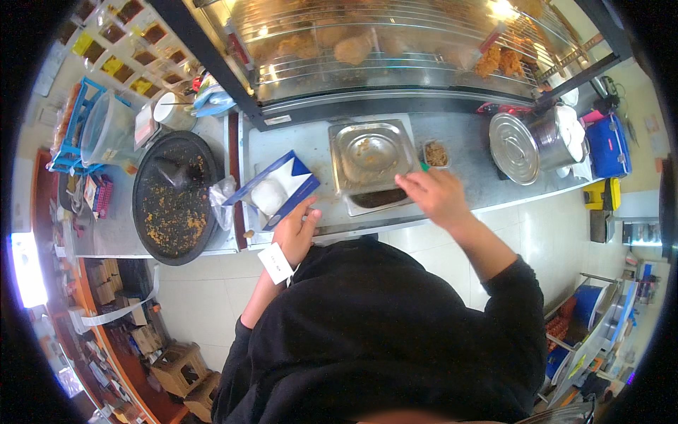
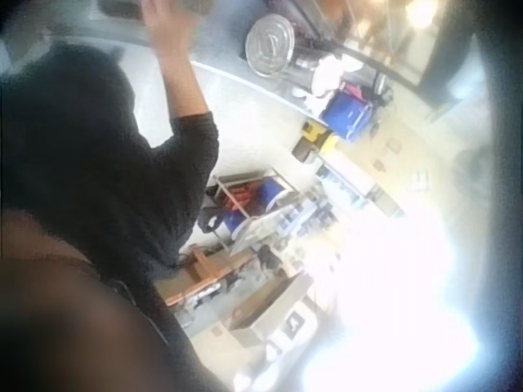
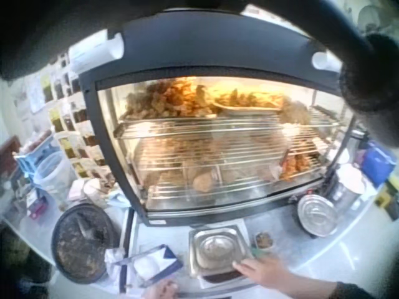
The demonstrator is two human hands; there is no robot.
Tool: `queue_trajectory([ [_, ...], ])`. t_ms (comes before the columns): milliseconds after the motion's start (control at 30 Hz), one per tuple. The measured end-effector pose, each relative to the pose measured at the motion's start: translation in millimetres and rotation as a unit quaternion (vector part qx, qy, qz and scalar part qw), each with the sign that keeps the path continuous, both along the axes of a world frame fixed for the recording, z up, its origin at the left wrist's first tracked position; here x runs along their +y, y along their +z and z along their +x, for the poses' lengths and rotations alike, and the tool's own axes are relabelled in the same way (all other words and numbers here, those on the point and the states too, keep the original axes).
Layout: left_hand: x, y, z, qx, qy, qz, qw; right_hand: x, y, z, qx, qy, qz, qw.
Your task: The person scoops a brown mixture into a small plastic bag, then places fried chicken pieces and a white rice ball into a takeaway box. They add a sauce packet, close the box, and place it into a plastic bag with a receipt.
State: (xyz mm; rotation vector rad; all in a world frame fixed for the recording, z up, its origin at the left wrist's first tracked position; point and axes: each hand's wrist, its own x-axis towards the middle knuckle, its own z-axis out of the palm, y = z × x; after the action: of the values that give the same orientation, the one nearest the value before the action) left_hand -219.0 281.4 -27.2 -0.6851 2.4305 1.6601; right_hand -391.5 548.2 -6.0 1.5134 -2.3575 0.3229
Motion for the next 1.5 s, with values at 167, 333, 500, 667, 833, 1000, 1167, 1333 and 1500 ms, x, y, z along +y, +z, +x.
queue_trajectory([
  [167, 36.4, -27.7, -28.4, -0.017, 0.064, 0.025, 0.998, 22.6, -27.1, -2.1, -0.106, -0.044, -0.129, 0.985],
  [333, 55.8, -38.2, -47.4, -0.049, 0.135, 0.061, 0.988, 21.4, -59.7, -17.5, -0.486, -0.255, -0.102, 0.829],
  [500, 64.7, -29.3, -43.2, -0.067, 0.121, 0.13, 0.982, 19.3, -94.6, -19.3, -0.554, -0.204, -0.066, 0.804],
  [667, 61.7, -22.8, -41.7, -0.092, 0.185, 0.232, 0.951, 15.5, -96.7, -21.5, -0.606, -0.184, -0.112, 0.766],
  [833, 54.2, -28.2, -52.1, -0.048, 0.2, 0.136, 0.969, 15.9, -89.3, -24.8, -0.61, -0.199, -0.111, 0.759],
  [1000, 65.3, -29.5, -45.6, -0.035, 0.208, 0.136, 0.968, 16.5, -91.4, -16.8, -0.599, -0.17, -0.108, 0.775],
  [1167, 66.2, -34.6, -40.8, -0.044, 0.234, 0.099, 0.966, 33.0, -76.5, -36.9, -0.585, -0.21, -0.123, 0.773],
  [1333, 49.5, -24.1, -40.0, -0.033, 0.218, 0.018, 0.975, 75.9, -51.4, -83.4, -0.463, -0.244, -0.164, 0.836],
  [1500, 70.2, 17.0, -78.5, 0.221, 0.081, -0.237, 0.943, 65.0, -29.3, -72.3, -0.365, -0.049, -0.193, 0.91],
])
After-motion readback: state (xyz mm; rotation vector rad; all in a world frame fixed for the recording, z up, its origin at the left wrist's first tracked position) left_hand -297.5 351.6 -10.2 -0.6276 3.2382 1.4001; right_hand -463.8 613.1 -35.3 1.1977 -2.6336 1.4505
